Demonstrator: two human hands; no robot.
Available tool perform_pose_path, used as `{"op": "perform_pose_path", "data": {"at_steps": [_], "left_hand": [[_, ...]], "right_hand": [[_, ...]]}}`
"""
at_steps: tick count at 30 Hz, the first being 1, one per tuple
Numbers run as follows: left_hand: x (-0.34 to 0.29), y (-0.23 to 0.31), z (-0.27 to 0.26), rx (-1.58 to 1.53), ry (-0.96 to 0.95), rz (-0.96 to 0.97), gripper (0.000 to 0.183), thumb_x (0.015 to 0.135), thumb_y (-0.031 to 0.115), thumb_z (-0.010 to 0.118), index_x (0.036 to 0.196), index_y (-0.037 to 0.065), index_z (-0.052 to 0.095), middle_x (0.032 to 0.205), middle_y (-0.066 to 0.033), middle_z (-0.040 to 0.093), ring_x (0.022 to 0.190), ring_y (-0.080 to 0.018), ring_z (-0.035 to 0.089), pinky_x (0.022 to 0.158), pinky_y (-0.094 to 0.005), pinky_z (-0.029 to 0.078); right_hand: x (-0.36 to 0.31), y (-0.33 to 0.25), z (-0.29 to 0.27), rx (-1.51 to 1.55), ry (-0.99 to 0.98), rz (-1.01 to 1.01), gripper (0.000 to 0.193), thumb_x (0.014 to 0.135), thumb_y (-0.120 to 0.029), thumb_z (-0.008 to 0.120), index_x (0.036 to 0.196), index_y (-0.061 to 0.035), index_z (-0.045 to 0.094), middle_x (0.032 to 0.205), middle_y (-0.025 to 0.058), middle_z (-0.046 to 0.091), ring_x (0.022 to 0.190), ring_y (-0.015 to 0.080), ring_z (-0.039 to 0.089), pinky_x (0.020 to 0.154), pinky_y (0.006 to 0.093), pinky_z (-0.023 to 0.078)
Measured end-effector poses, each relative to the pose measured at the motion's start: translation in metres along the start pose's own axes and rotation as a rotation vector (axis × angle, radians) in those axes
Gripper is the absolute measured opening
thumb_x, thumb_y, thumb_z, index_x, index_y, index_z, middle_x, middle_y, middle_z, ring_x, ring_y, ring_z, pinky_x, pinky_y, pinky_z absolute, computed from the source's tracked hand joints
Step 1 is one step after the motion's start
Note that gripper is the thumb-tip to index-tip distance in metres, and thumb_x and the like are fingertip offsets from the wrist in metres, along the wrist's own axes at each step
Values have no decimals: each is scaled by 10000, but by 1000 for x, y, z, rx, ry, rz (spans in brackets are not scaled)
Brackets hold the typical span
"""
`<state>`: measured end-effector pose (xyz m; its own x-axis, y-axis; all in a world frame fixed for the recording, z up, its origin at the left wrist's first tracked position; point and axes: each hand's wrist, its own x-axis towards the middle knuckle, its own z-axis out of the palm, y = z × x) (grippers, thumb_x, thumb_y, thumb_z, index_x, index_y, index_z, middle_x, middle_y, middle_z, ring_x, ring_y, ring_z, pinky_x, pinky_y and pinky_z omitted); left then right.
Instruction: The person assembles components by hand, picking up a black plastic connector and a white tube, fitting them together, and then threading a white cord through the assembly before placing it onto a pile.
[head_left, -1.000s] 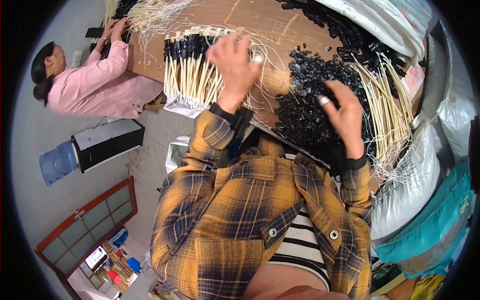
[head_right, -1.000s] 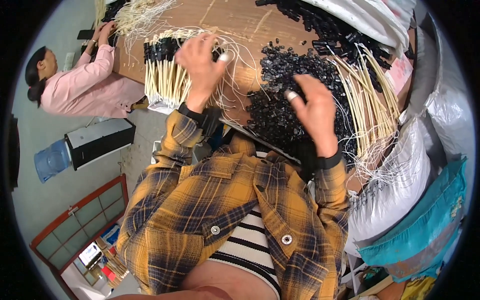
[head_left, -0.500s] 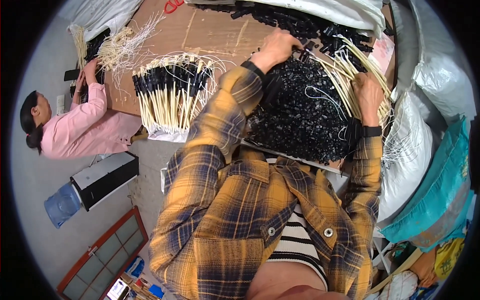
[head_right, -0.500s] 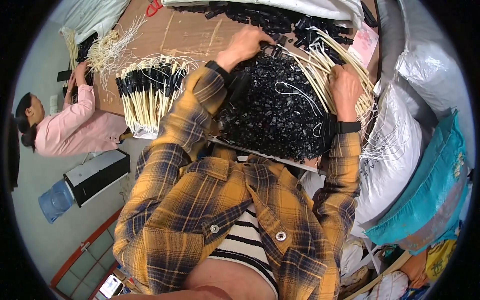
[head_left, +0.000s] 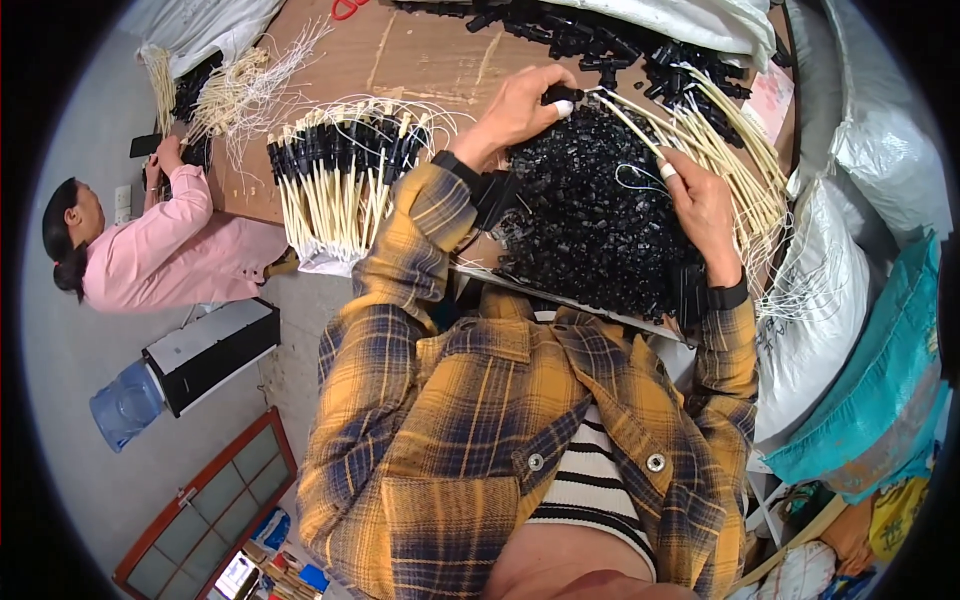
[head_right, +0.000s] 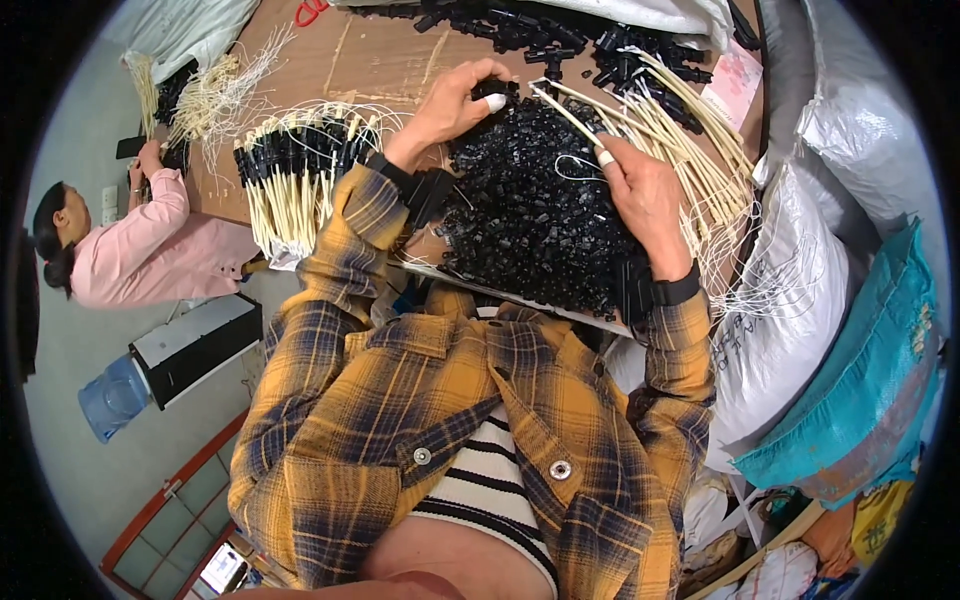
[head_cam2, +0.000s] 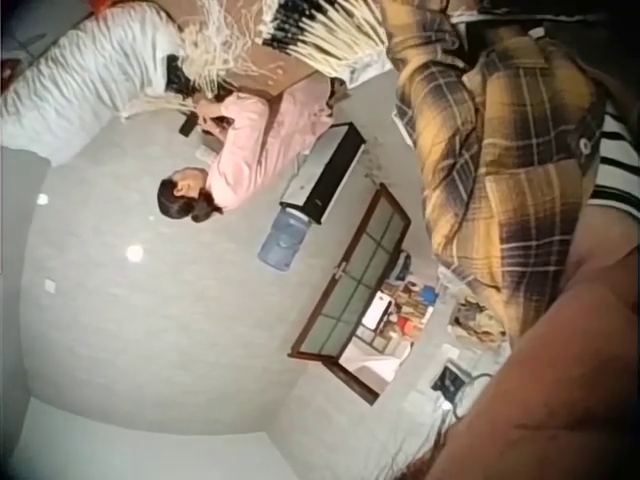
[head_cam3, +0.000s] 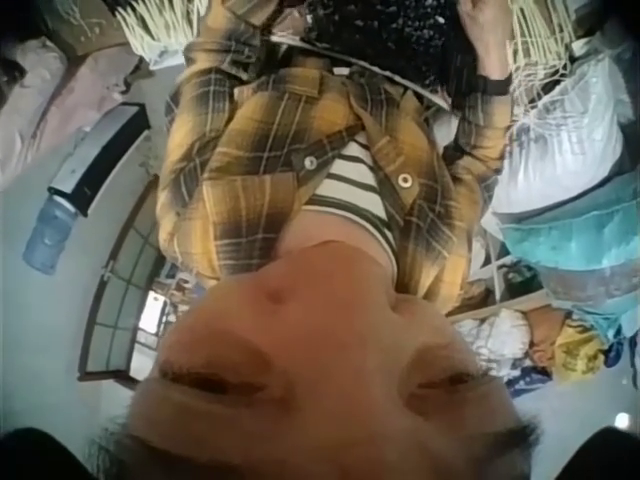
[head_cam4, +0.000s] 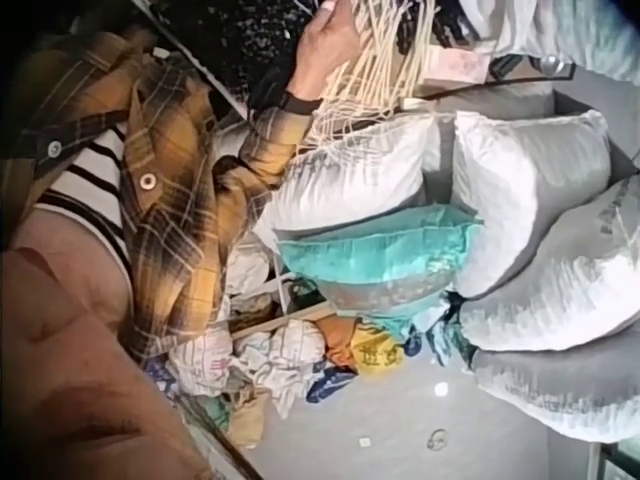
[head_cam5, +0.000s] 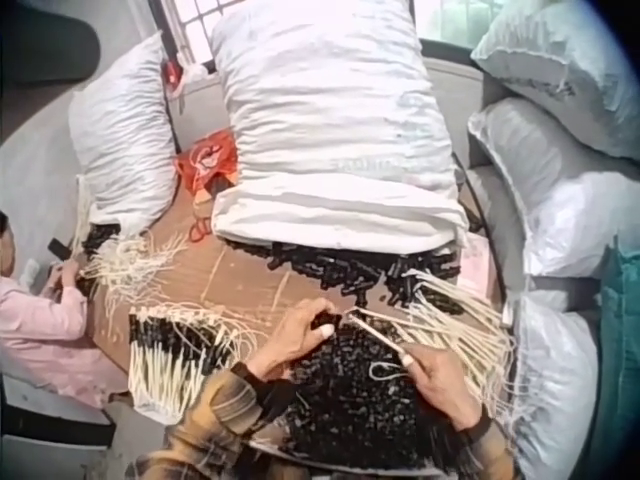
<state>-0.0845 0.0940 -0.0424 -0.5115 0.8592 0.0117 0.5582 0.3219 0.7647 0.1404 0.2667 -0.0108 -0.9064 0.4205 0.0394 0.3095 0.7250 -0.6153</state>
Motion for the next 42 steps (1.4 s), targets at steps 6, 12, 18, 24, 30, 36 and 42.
{"op": "perform_pose_path", "data": {"at_steps": [6,12,18,24,30,36,42], "left_hand": [[-24,9,6,-139,76,268,309,850,138,593,1153,78,579,1073,-111,628,1004,-259,606,863,-375,474],[-43,15,1,140,0,214,400,784,87,573,1181,49,556,1002,-155,592,953,-346,581,843,-417,471],[-48,17,7,41,78,240,376,755,-71,423,1099,14,550,998,-160,550,949,-350,531,884,-432,428],[-50,38,32,196,184,467,214,813,-70,458,965,23,577,1051,-149,612,1077,-312,539,920,-440,418],[-57,37,21,462,338,480,188,810,136,628,988,83,600,1025,-97,660,925,-210,638,745,-358,511],[-67,53,23,323,415,419,147,796,178,684,919,129,621,710,13,588,588,-116,574,451,-277,434],[-71,45,17,-762,57,-354,171,815,190,671,849,23,684,611,7,578,549,-74,528,503,-262,393]], "right_hand": [[-3,-18,10,102,-21,-83,230,898,-179,626,1097,-81,687,897,138,701,678,209,665,620,304,498],[-12,-22,14,-51,123,-269,171,869,-157,641,1028,-113,685,698,105,597,588,297,586,529,380,450],[-17,-31,18,-279,112,-366,217,864,-113,635,1080,-112,657,654,92,544,510,260,549,471,364,432],[-13,-38,32,-367,163,-488,349,822,-156,678,1168,-173,634,643,55,529,499,219,553,428,352,401],[-11,-38,-9,-396,59,-10,415,740,-125,737,1146,-105,654,749,97,687,609,218,651,556,315,499],[-11,-9,-2,956,-39,-112,183,809,-136,699,713,-38,578,1100,82,648,729,90,561,621,203,429],[-12,-58,21,338,-109,-237,196,795,-160,743,883,-76,589,742,26,588,548,102,510,497,251,397]]}}
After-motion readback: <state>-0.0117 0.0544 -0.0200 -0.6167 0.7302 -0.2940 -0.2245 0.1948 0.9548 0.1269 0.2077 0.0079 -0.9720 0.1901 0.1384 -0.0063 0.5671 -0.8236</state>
